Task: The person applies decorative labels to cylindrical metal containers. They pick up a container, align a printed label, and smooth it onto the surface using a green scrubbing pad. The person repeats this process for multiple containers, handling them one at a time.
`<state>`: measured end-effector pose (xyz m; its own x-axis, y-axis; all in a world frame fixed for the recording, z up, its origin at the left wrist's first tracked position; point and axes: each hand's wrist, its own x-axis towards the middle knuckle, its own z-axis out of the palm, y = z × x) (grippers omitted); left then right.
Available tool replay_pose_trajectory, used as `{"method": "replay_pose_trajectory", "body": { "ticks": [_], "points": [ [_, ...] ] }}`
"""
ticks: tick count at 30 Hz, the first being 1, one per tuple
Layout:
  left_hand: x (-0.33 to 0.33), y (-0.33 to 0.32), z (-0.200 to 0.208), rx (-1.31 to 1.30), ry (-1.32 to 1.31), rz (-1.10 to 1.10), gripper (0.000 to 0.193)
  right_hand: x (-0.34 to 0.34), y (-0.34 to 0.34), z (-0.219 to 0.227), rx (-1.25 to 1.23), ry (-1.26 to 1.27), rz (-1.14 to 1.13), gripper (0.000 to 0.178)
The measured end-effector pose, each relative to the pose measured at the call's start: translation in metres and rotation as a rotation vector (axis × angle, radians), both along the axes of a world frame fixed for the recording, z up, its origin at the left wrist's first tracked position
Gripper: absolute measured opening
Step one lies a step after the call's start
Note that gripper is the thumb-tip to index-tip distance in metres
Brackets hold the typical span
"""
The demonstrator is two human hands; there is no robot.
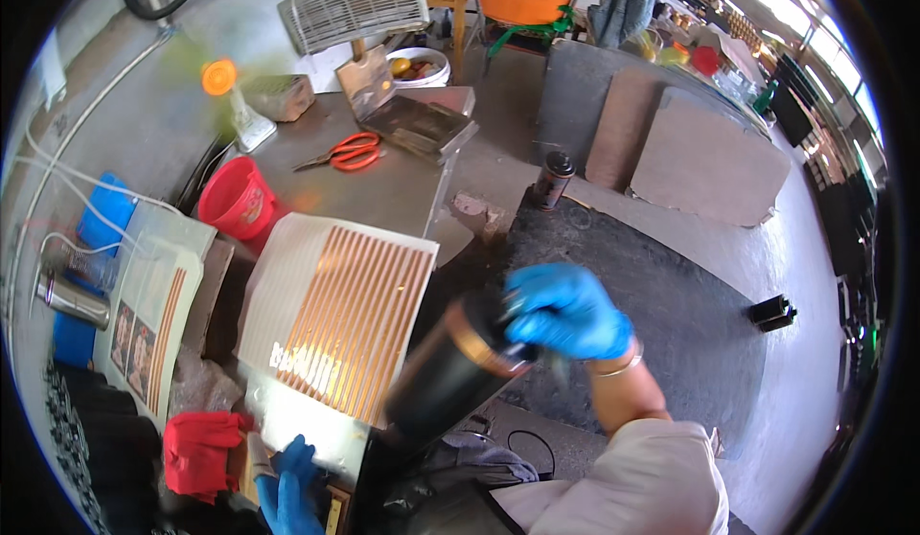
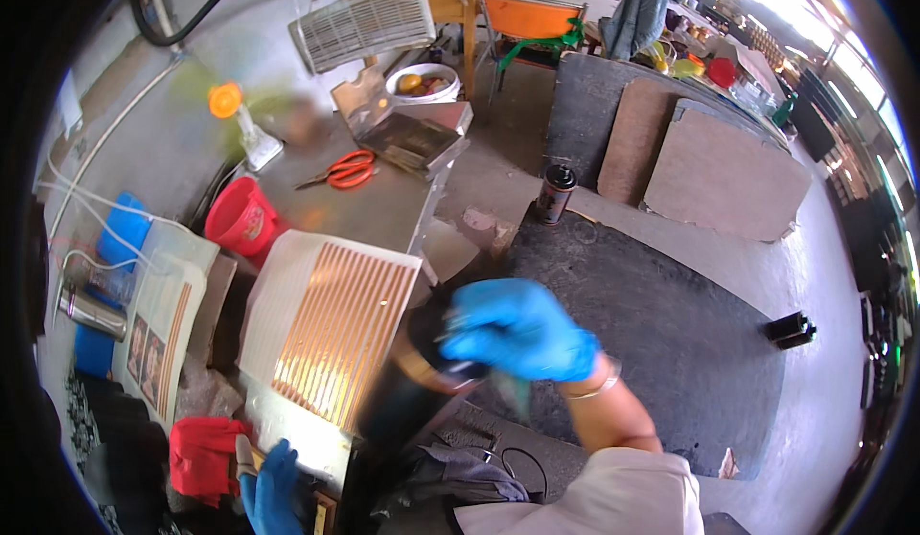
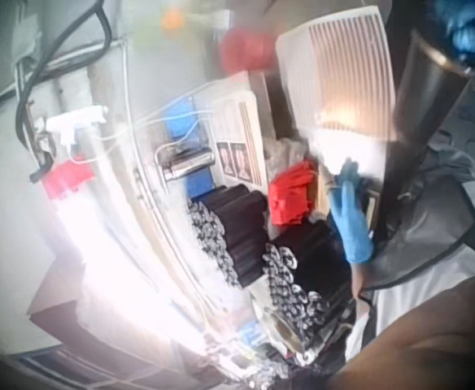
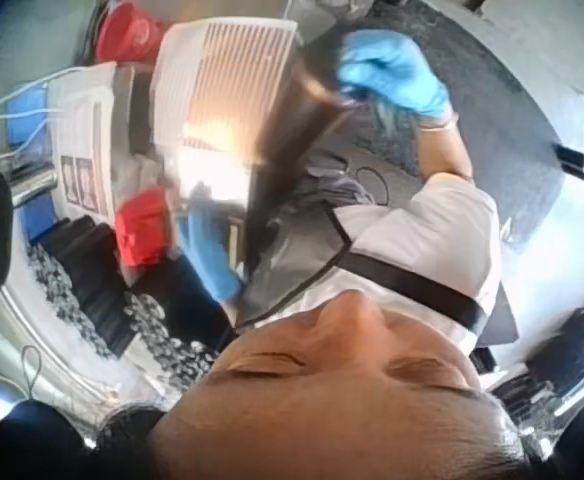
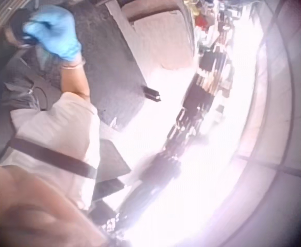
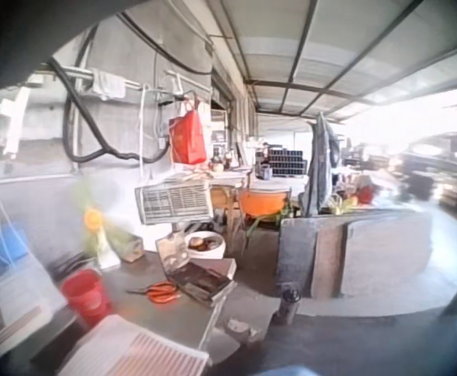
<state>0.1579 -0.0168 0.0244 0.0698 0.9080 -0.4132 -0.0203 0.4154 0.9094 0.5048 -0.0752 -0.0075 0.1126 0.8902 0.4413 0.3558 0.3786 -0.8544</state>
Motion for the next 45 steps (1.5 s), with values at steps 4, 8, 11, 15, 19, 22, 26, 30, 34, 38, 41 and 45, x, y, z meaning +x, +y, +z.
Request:
{"method": "replay_pose_trajectory", "body": {
  "ticks": [4, 8, 11, 15, 19, 22, 26, 30, 34, 38, 41, 45],
  "points": [
    [0.024, 0.02, 0.001, 0.405, 0.382, -0.402, 0.031, 0.085, -0.058, -0.059, -0.474, -0.289, -0.714, 0.024],
    [0.023, 0.029, -0.01, 0.675, 0.713, -0.633, 0.031, 0.204, -0.065, -0.164, -0.619, -0.607, -1.12, 0.028],
    [0.024, 0.022, -0.004, 0.805, 0.874, -0.709, 0.034, 0.284, -0.047, -0.207, -0.755, -0.623, -1.198, 0.032],
    [0.02, 0.012, -0.008, 0.538, 0.75, -0.523, 0.032, 0.353, -0.021, -0.236, -0.918, -0.663, -1.193, 0.034],
    [0.009, 0.025, -0.028, 0.332, 0.669, -0.413, 0.031, 0.4, -0.015, -0.249, -1.007, -0.652, -1.204, 0.037],
    [0.011, 0.029, -0.028, 0.269, 0.768, -0.487, 0.031, 0.417, -0.002, -0.249, -1.112, -0.675, -1.142, 0.04],
    [0.028, 0.049, -0.01, 0.557, 0.935, -0.637, 0.052, 0.427, 0.025, -0.257, -1.136, -0.714, -0.975, 0.046],
    [0.109, 0.072, 0.042, 1.237, 0.927, -0.773, 0.021, 0.492, -0.042, -0.252, -0.99, -1.523, -0.548, 0.034],
    [0.123, 0.016, 0.075, 1.269, 0.76, -0.817, 0.022, 0.41, -0.034, -0.275, -0.966, -0.584, -0.994, 0.031],
    [0.068, -0.019, 0.067, 1.164, 0.628, -0.671, 0.021, 0.373, -0.033, -0.238, -0.893, -0.489, -1.056, 0.028],
    [0.033, -0.041, 0.064, 1.08, 0.617, -0.565, 0.02, 0.349, -0.02, -0.223, -0.845, -0.42, -1.03, 0.026],
    [-0.002, -0.059, 0.069, 1.04, 0.595, -0.482, 0.02, 0.317, -0.012, -0.205, -0.747, -0.25, -0.995, 0.023]
  ]
}}
